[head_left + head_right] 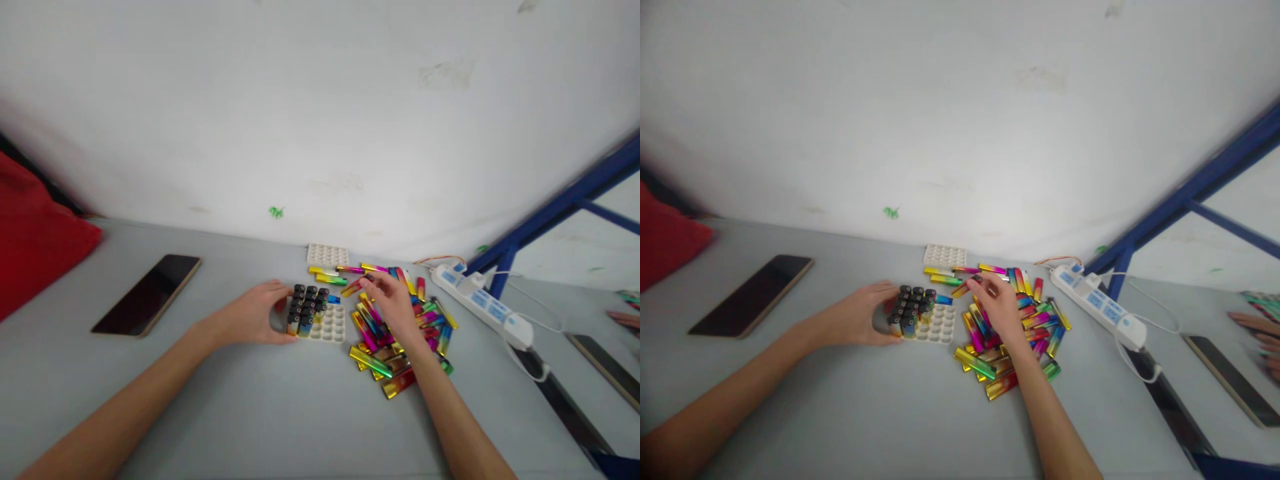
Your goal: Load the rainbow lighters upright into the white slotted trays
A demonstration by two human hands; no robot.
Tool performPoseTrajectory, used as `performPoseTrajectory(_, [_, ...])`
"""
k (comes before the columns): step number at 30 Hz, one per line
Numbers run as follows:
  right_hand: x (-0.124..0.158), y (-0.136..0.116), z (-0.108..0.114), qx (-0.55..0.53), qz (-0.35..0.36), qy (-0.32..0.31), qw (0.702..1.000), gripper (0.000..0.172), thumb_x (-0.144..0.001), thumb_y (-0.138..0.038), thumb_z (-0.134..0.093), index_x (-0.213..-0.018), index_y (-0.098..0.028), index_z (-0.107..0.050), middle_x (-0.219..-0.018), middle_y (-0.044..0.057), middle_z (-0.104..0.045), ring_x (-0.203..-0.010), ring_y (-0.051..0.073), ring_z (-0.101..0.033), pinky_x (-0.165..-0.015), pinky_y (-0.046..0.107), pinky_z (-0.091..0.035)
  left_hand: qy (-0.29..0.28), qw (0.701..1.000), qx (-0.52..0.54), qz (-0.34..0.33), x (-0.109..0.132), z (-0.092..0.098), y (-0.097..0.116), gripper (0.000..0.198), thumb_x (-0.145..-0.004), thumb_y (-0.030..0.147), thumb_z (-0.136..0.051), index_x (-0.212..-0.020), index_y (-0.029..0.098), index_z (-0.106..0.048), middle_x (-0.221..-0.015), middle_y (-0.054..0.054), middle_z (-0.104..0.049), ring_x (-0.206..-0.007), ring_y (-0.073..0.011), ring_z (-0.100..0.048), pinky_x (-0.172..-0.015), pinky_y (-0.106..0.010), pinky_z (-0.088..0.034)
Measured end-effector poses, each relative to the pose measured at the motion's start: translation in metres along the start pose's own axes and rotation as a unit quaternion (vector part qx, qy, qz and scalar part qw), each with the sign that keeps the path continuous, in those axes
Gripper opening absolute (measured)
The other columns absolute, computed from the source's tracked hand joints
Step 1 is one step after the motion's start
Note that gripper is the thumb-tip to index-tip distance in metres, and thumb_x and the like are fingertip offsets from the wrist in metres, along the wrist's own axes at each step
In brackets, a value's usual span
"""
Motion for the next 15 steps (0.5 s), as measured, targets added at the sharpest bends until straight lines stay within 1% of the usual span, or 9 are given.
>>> performPoseTrajectory(2, [0.003, -0.006, -0.007, -0.103, -0.027, 0.010, 0.994, 0.049, -0.089, -0.070, -0.078, -0.101, -0.023, -0.073, -0.090, 0.004, -0.076, -0.082, 0.021, -0.070, -0.075, 0.034, -0.059, -0.001, 1.000, 0.002, 0.003, 0.000, 0.000, 0.002, 0.045, -0.072, 0.058, -0.087, -0.091, 0.024, -0.063, -0.095, -0.004, -0.070, -0.091, -0.0274, -0.069, -0.087, -0.037, -0.055])
performPoseTrajectory(4, [0.007, -0.012, -0.015, -0.203, -0.061, 0.000, 0.977, 0.049, -0.088, -0.072, -0.078, -0.102, -0.025, -0.068, -0.097, 0.004, -0.078, -0.090, 0.023, -0.074, -0.082, 0.036, -0.062, 0.002, 1.000, 0.004, 0.004, 0.000, 0.001, 0.004, 0.045, -0.073, 0.057, -0.087, -0.092, 0.024, -0.063, -0.096, -0.005, -0.071, -0.091, -0.0276, -0.069, -0.087, -0.037, -0.055])
performPoseTrajectory(6, [0.010, -0.017, -0.022, -0.262, -0.094, -0.024, 0.960, 0.052, -0.085, -0.073, -0.081, -0.102, -0.027, -0.063, -0.092, 0.003, -0.078, -0.088, 0.024, -0.076, -0.081, 0.039, -0.064, 0.011, 1.000, 0.004, 0.007, 0.000, 0.000, 0.005, 0.046, -0.073, 0.058, -0.087, -0.092, 0.024, -0.063, -0.096, -0.005, -0.072, -0.091, -0.0282, -0.070, -0.087, -0.038, -0.056])
performPoseTrajectory(9, [0.013, -0.022, -0.027, -0.286, -0.115, -0.041, 0.951, 0.056, -0.082, -0.074, -0.083, -0.103, -0.028, -0.060, -0.077, -0.001, -0.069, -0.077, 0.023, -0.073, -0.071, 0.036, -0.063, 0.018, 1.000, 0.000, 0.016, -0.001, -0.002, 0.006, 0.047, -0.073, 0.061, -0.087, -0.090, 0.025, -0.061, -0.095, -0.006, -0.071, -0.090, -0.0294, -0.069, -0.086, -0.039, -0.056])
performPoseTrajectory(11, [0.013, -0.023, -0.029, -0.296, -0.118, -0.053, 0.946, 0.056, -0.081, -0.074, -0.083, -0.102, -0.028, -0.059, -0.075, -0.005, -0.061, -0.069, 0.018, -0.067, -0.064, 0.031, -0.059, 0.018, 1.000, -0.004, 0.022, -0.001, -0.004, 0.006, 0.047, -0.074, 0.061, -0.086, -0.088, 0.025, -0.059, -0.094, -0.006, -0.071, -0.091, -0.0302, -0.070, -0.086, -0.040, -0.056])
performPoseTrajectory(12, [0.013, -0.022, -0.030, -0.299, -0.123, -0.064, 0.944, 0.057, -0.081, -0.075, -0.083, -0.102, -0.028, -0.058, -0.075, -0.006, -0.057, -0.063, 0.014, -0.062, -0.059, 0.028, -0.054, 0.018, 1.000, -0.006, 0.024, -0.001, -0.005, 0.007, 0.046, -0.075, 0.061, -0.086, -0.088, 0.025, -0.059, -0.093, -0.006, -0.071, -0.091, -0.0305, -0.070, -0.087, -0.040, -0.056])
performPoseTrajectory(13, [0.014, -0.022, -0.031, -0.298, -0.133, -0.077, 0.942, 0.058, -0.081, -0.076, -0.083, -0.102, -0.028, -0.057, -0.075, -0.008, -0.053, -0.056, 0.011, -0.054, -0.052, 0.024, -0.048, 0.021, 0.999, -0.006, 0.026, -0.001, -0.006, 0.007, 0.046, -0.076, 0.061, -0.085, -0.087, 0.026, -0.058, -0.093, -0.006, -0.071, -0.092, -0.0306, -0.070, -0.087, -0.040, -0.056])
performPoseTrajectory(15, [0.015, -0.019, -0.033, -0.273, -0.158, -0.101, 0.944, 0.058, -0.083, -0.078, -0.078, -0.102, -0.029, -0.055, -0.073, -0.011, -0.046, -0.047, 0.007, -0.035, -0.043, 0.020, -0.031, 0.031, 0.999, -0.005, 0.027, -0.002, -0.008, 0.008, 0.044, -0.078, 0.060, -0.084, -0.088, 0.026, -0.058, -0.094, -0.006, -0.072, -0.092, -0.0303, -0.070, -0.086, -0.040, -0.056])
Point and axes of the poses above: each hand's wrist, its own x-axis away from the middle knuckle, its own z-axis out of the back of the hand, y = z × x, the point moved 3 cm from there along -x, towards the middle knuckle
